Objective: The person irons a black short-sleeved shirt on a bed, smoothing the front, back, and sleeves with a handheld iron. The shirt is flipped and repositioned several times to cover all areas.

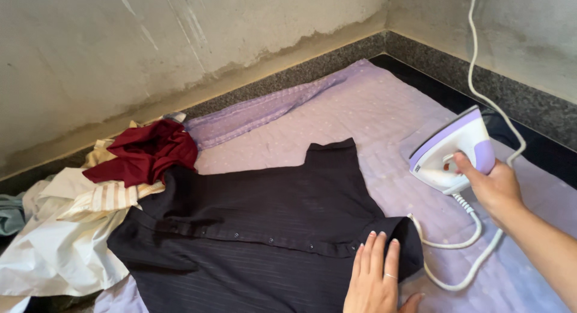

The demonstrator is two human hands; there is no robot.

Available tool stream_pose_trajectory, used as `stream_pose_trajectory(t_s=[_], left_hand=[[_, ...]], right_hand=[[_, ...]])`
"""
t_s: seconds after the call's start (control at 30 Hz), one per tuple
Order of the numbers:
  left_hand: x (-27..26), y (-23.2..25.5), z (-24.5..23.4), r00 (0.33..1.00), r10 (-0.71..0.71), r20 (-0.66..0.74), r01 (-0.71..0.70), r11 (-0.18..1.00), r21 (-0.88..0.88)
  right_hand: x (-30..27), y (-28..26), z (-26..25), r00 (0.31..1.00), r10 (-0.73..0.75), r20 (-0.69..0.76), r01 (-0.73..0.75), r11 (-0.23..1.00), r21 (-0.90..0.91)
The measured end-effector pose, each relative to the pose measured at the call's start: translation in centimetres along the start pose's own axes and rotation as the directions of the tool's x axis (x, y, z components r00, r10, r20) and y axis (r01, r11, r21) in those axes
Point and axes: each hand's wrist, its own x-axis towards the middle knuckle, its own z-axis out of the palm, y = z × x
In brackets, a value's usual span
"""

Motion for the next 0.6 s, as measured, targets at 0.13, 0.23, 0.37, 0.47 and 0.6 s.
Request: stream_pose_trajectory(t_s=[0.13, 0.23, 0.37, 0.47, 0.6], left_hand=[[-0.3, 0.3, 3.4, 0.962, 0.261, -0.076, -0.210, 0.891, 0.402], [0.2, 2.5, 6.7, 0.919, 0.370, -0.138, -0.270, 0.843, 0.465], [1.6, 6.7, 9.7, 0.983, 0.110, -0.150, -0.094, 0.990, 0.110], [3.5, 9.2, 10.2, 0.973, -0.218, -0.081, 0.225, 0.970, 0.088], [3.5, 11.1, 10.0, 0.974, -0.188, 0.129, 0.224, 0.899, -0.377]], right_hand=[[1.8, 0.4, -1.7, 0.988, -0.025, -0.152, 0.013, 0.997, -0.081], [2.6, 0.5, -4.7, 0.969, -0.079, -0.232, 0.070, 0.997, -0.045], [3.2, -1.1, -9.6, 0.974, -0.156, -0.166, 0.171, 0.982, 0.080], [2.2, -3.4, -11.6, 0.976, -0.199, -0.085, 0.200, 0.980, 0.000], [1.2, -6.9, -12.4, 0.967, -0.248, 0.058, 0.245, 0.847, -0.472]])
